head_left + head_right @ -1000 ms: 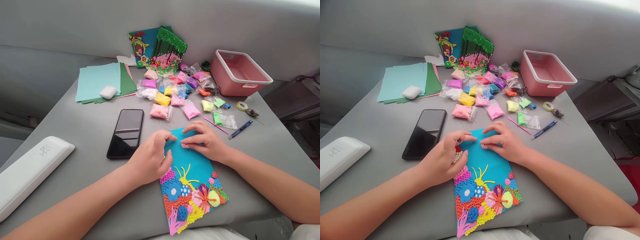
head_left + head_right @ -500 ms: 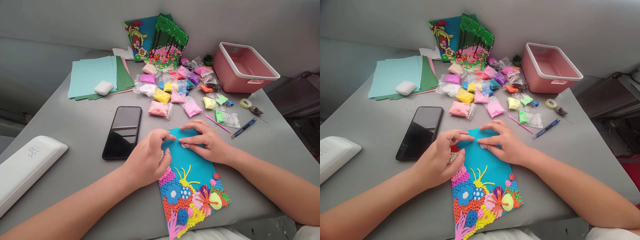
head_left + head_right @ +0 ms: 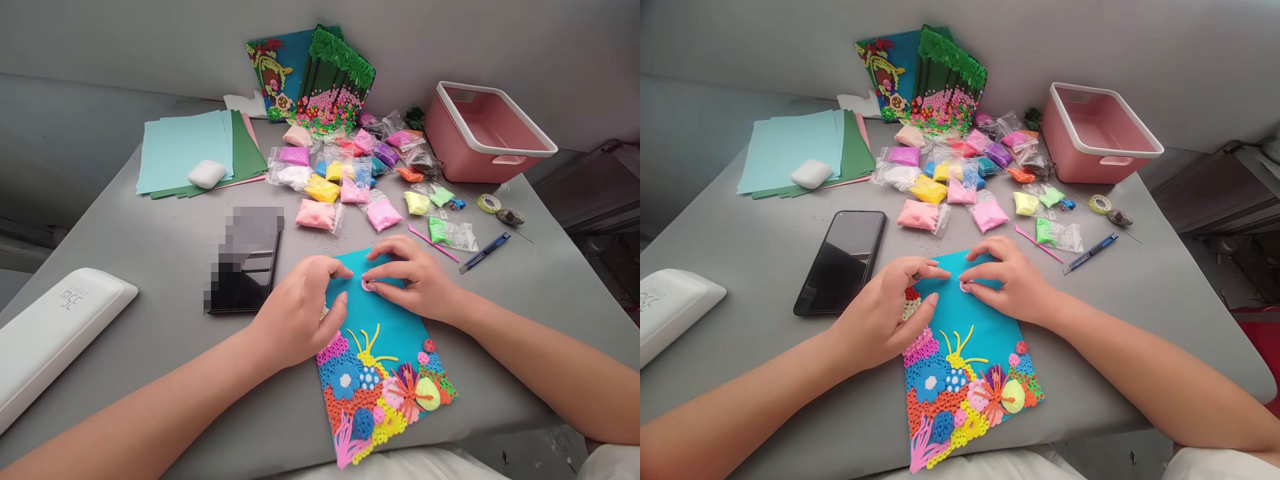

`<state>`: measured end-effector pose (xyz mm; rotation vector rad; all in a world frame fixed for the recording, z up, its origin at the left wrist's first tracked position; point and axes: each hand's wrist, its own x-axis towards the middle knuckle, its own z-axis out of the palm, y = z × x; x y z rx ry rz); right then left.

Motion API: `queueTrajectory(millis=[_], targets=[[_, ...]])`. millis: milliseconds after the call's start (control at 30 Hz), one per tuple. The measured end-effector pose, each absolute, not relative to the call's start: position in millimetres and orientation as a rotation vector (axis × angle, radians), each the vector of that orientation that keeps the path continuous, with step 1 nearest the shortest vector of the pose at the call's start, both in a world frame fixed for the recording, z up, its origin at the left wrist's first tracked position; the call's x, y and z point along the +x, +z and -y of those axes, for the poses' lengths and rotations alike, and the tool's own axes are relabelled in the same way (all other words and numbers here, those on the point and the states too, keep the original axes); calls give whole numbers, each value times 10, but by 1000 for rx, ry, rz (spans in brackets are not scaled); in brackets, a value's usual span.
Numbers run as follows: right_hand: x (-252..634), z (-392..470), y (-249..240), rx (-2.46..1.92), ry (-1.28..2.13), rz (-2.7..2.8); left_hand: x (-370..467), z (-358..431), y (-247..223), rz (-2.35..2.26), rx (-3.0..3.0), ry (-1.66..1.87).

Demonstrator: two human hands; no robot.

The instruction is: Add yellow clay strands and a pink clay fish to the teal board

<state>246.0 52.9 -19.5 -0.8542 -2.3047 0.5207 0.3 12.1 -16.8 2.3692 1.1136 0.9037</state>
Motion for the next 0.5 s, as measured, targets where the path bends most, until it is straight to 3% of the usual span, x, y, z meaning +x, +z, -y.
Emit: queueTrajectory(millis=[500], targets=[[2463, -556, -189, -832, 548, 2266, 47, -115, -92, -1194, 2390, 800]])
